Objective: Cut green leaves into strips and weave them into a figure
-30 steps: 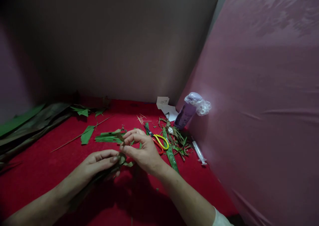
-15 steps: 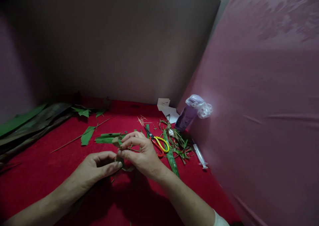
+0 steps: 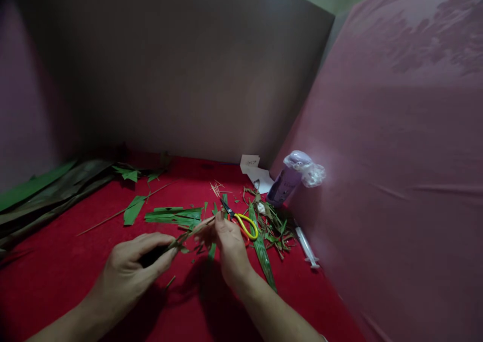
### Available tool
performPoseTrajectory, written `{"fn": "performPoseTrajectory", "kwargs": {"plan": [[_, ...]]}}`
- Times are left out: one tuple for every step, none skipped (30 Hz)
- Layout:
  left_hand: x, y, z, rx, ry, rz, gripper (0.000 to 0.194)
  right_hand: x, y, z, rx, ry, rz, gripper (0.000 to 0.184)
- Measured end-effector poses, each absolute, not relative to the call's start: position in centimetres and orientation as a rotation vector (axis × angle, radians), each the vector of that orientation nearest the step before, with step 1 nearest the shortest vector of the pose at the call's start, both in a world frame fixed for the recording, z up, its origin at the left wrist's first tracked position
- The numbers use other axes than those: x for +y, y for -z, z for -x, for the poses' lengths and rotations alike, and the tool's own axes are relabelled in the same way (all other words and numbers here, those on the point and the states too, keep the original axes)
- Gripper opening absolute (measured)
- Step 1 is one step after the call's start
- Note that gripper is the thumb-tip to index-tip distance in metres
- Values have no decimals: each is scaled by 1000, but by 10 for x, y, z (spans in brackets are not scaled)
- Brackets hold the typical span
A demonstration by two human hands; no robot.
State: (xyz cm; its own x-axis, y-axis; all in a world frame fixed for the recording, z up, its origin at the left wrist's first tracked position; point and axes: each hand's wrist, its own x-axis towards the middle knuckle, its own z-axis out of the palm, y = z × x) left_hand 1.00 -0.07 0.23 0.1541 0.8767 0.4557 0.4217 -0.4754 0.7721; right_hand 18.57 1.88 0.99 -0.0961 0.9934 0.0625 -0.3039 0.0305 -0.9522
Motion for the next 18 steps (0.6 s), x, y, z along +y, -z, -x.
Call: {"fn": "performPoseTrajectory", "kwargs": {"plan": [[1, -1, -9, 1219, -1344, -2065, 8, 19, -11, -185, -995, -1480, 895, 60], [2, 0, -8, 1206, -1392, -2144, 8, 19, -12, -186, -916, -1561, 883, 66], [3, 0, -7, 1199, -1425, -2206, 8, 20, -13, -187, -848, -1621, 868, 71], [4, 0, -6, 1195, -1446, -2255, 8, 21, -15, -188, -798, -1648, 849, 75], [5, -1, -5, 1190, -1462, -2299, 8, 22, -17, -190, -769, -1661, 833, 76], [5, -1, -4, 1184, -1472, -2340, 8, 23, -18, -192, -755, -1655, 819, 76], [5, -2, -3, 1181, -1474, -2376, 8, 24, -19, -194, -752, -1635, 811, 73], [4, -3, -3, 1177, -1469, -2413, 8, 25, -20, -196, -764, -1610, 820, 68], [3, -4, -2, 1174, -1460, -2450, 8, 26, -20, -197, -795, -1583, 847, 61], [3, -4, -1, 1175, -1448, -2486, 8, 25, -21, -197, -848, -1562, 886, 52], [2, -5, -1, 1182, -1432, -2525, 8, 24, -21, -197, -919, -1556, 928, 44], [2, -5, 0, 1190, -1412, -2567, 8, 23, -21, -197, -1000, -1571, 966, 38], [1, -6, 0, 1195, -1391, -2613, 8, 21, -20, -196, -1083, -1605, 992, 35], [1, -7, 0, 1197, -1371, -2657, 8, 19, -19, -195, -1152, -1646, 1003, 35], [1, -7, 1, 1197, -1355, -2700, 8, 17, -18, -194, -1201, -1684, 1003, 36], [1, -8, 1, 1196, -1344, -2739, 8, 15, -17, -193, -1227, -1713, 1000, 37], [1, -9, 1, 1192, -1341, -2775, 7, 14, -16, -193, -1238, -1734, 999, 37], [2, -10, 1, 1189, -1338, -2805, 7, 13, -15, -192, -1242, -1746, 996, 36]]}}
